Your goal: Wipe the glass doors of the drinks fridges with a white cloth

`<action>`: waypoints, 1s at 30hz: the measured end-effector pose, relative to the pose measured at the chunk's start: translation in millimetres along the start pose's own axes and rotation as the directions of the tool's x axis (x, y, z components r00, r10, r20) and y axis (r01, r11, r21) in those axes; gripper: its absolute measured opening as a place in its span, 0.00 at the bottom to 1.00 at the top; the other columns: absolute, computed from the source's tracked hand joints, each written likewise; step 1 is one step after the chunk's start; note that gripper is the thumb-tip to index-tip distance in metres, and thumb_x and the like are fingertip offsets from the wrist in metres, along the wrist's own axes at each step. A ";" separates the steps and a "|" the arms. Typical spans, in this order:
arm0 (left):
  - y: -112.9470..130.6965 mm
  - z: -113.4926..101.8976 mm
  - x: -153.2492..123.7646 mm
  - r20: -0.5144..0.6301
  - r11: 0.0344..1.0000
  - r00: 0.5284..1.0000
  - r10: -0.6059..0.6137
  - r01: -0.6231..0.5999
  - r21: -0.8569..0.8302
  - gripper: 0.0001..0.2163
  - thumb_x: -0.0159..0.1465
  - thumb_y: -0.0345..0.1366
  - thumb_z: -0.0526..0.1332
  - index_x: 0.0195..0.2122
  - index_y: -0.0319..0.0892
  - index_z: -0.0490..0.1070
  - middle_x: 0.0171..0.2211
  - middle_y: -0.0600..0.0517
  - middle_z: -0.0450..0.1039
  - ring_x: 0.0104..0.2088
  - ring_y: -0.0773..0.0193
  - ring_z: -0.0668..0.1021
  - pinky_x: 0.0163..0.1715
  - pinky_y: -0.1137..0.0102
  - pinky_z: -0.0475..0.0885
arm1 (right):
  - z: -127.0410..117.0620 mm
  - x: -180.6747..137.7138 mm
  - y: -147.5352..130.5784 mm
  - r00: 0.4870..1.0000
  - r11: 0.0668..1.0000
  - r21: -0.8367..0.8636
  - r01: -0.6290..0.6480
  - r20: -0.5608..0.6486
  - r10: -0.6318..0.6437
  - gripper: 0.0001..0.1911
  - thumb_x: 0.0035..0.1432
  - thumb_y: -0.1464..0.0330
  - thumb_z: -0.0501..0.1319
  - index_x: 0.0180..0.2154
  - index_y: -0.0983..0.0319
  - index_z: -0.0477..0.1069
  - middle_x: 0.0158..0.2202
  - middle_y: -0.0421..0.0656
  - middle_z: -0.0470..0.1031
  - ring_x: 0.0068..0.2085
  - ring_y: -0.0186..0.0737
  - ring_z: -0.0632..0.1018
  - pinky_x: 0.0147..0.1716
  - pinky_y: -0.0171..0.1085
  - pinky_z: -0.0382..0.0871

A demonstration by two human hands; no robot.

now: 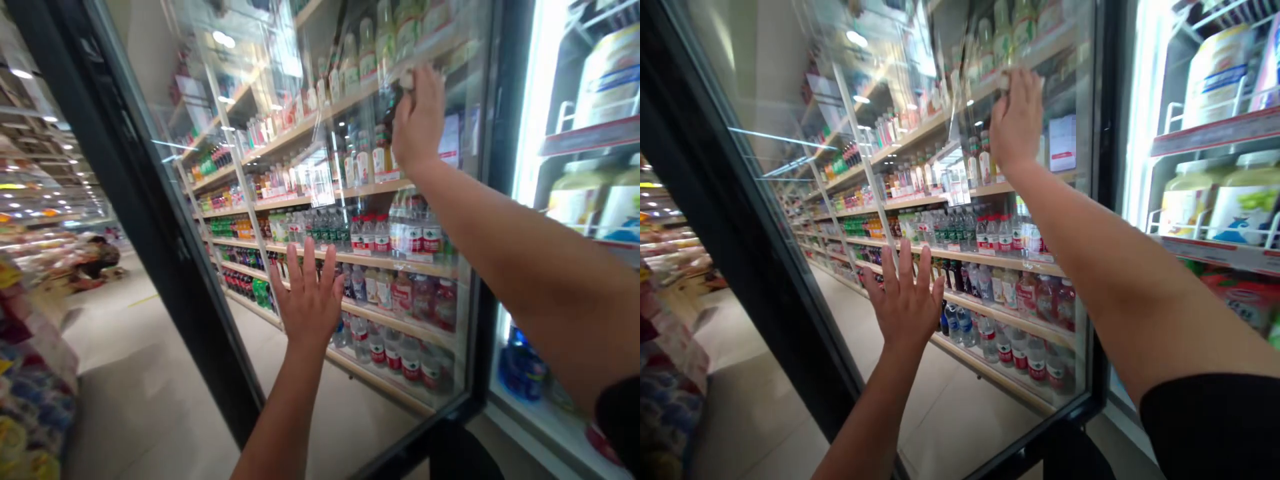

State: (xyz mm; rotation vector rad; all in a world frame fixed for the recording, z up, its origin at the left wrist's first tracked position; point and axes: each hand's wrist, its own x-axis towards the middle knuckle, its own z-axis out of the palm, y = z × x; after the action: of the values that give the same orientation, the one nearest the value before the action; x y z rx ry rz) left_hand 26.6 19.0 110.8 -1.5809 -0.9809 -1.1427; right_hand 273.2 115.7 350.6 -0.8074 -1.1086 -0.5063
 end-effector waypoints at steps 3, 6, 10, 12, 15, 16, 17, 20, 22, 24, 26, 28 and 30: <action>0.5 -0.8 1.5 -0.017 0.998 1.000 0.026 -0.024 0.064 0.34 0.69 0.41 0.61 0.73 0.50 0.46 0.72 0.43 0.48 0.73 0.48 0.46 0.71 0.43 0.39 | 7.9 -16.8 -46.5 0.983 0.990 -0.043 0.137 0.125 -0.131 0.28 0.65 0.72 0.45 0.65 0.70 0.58 0.71 0.46 0.56 0.73 0.42 0.52 0.75 0.47 0.38; 1.9 -1.9 2.2 -0.031 0.995 0.998 0.045 -0.042 0.086 0.36 0.69 0.40 0.61 0.73 0.48 0.43 0.72 0.41 0.49 0.73 0.47 0.46 0.70 0.42 0.42 | 15.7 -42.0 -90.7 0.907 0.924 -0.063 0.376 0.231 -0.353 0.29 0.66 0.72 0.45 0.67 0.71 0.57 0.72 0.46 0.56 0.73 0.43 0.53 0.75 0.43 0.42; 5.6 -3.3 1.7 -0.018 0.993 0.999 0.029 -0.026 0.117 0.33 0.69 0.39 0.61 0.72 0.51 0.48 0.72 0.42 0.48 0.73 0.48 0.45 0.70 0.41 0.43 | 33.2 -75.1 -129.2 0.707 0.775 0.152 0.613 0.331 -0.624 0.28 0.65 0.65 0.44 0.64 0.57 0.63 0.71 0.33 0.58 0.74 0.44 0.47 0.74 0.43 0.43; 7.3 -3.4 1.0 -0.026 0.987 0.999 0.021 -0.017 0.160 0.33 0.68 0.39 0.62 0.72 0.51 0.51 0.73 0.43 0.46 0.74 0.48 0.40 0.70 0.42 0.43 | 41.4 -85.2 -139.6 0.556 0.649 0.283 0.707 0.345 -0.756 0.29 0.65 0.60 0.41 0.63 0.52 0.65 0.70 0.27 0.59 0.74 0.45 0.45 0.72 0.43 0.45; 7.8 -2.7 0.3 -0.033 0.979 0.999 0.031 -0.024 0.201 0.34 0.67 0.38 0.63 0.72 0.50 0.51 0.73 0.43 0.47 0.73 0.49 0.37 0.71 0.42 0.42 | 44.5 -88.4 -147.6 0.374 0.493 0.378 0.784 0.346 -0.861 0.30 0.65 0.58 0.37 0.61 0.49 0.66 0.69 0.23 0.59 0.73 0.45 0.48 0.69 0.44 0.50; 7.4 -2.3 0.2 -0.028 0.980 0.999 0.032 -0.026 0.196 0.34 0.67 0.37 0.63 0.72 0.51 0.50 0.73 0.43 0.47 0.74 0.49 0.38 0.70 0.42 0.42 | 42.5 -86.5 -148.6 0.339 0.467 0.375 0.801 0.358 -0.870 0.30 0.65 0.59 0.38 0.62 0.49 0.65 0.69 0.24 0.59 0.73 0.44 0.50 0.69 0.44 0.50; 6.8 -1.8 0.3 -0.029 0.983 0.999 0.027 -0.022 0.182 0.34 0.67 0.37 0.62 0.72 0.51 0.49 0.72 0.43 0.48 0.74 0.48 0.39 0.70 0.41 0.42 | 39.5 -83.3 -148.8 0.315 0.451 0.355 0.819 0.379 -0.870 0.29 0.65 0.61 0.39 0.63 0.49 0.64 0.69 0.25 0.58 0.72 0.42 0.53 0.69 0.44 0.49; 5.2 -0.6 1.1 -0.021 0.989 1.000 0.020 -0.017 0.147 0.34 0.68 0.38 0.62 0.72 0.53 0.49 0.72 0.43 0.48 0.73 0.46 0.45 0.69 0.39 0.41 | 29.5 -66.4 -142.5 0.336 0.479 0.250 0.841 0.453 -0.826 0.31 0.64 0.69 0.44 0.67 0.53 0.59 0.71 0.31 0.55 0.72 0.38 0.56 0.72 0.47 0.47; 5.8 -0.2 2.0 -0.023 0.989 1.000 0.021 -0.017 0.146 0.33 0.68 0.38 0.61 0.72 0.53 0.50 0.72 0.43 0.49 0.73 0.46 0.48 0.69 0.39 0.40 | 25.7 -50.4 -130.6 0.462 0.586 0.195 0.786 0.444 -0.767 0.32 0.63 0.71 0.46 0.68 0.55 0.57 0.72 0.32 0.54 0.72 0.38 0.55 0.73 0.50 0.46; 7.8 0.0 2.8 -0.027 0.990 1.000 0.007 -0.003 0.142 0.32 0.69 0.39 0.60 0.72 0.53 0.50 0.72 0.43 0.50 0.73 0.46 0.49 0.69 0.39 0.41 | 23.4 -32.5 -111.7 0.632 0.727 0.172 0.665 0.389 -0.670 0.30 0.64 0.68 0.47 0.67 0.52 0.59 0.71 0.29 0.55 0.73 0.38 0.54 0.73 0.50 0.45; 10.2 0.3 3.4 -0.032 0.992 0.999 -0.016 0.020 0.121 0.30 0.70 0.39 0.59 0.72 0.53 0.51 0.72 0.44 0.51 0.73 0.46 0.50 0.69 0.39 0.42 | 18.8 -16.2 -86.9 0.772 0.840 0.141 0.524 0.337 -0.538 0.29 0.63 0.66 0.48 0.65 0.48 0.60 0.70 0.26 0.57 0.73 0.36 0.54 0.73 0.47 0.45; 11.8 0.7 3.7 -0.035 0.994 0.999 -0.024 0.027 0.103 0.29 0.70 0.39 0.59 0.71 0.54 0.52 0.71 0.44 0.51 0.73 0.46 0.50 0.69 0.38 0.42 | 9.4 -4.8 -57.7 0.864 0.910 0.068 0.408 0.294 -0.409 0.29 0.62 0.67 0.48 0.64 0.45 0.61 0.70 0.27 0.58 0.72 0.34 0.56 0.73 0.48 0.48; 11.7 1.1 3.9 -0.049 0.995 0.999 -0.024 0.028 0.094 0.28 0.70 0.39 0.59 0.71 0.54 0.54 0.71 0.44 0.52 0.73 0.46 0.51 0.69 0.38 0.43 | -4.0 0.9 -25.0 0.919 0.940 0.024 0.340 0.205 -0.337 0.28 0.64 0.65 0.45 0.64 0.47 0.61 0.70 0.31 0.60 0.72 0.36 0.57 0.71 0.51 0.52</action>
State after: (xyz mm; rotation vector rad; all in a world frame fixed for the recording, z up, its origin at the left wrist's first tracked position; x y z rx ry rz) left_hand 38.9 17.4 111.8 -1.4631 -1.0123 -1.1301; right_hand 258.0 97.1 358.4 -0.6900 -1.4519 -0.7315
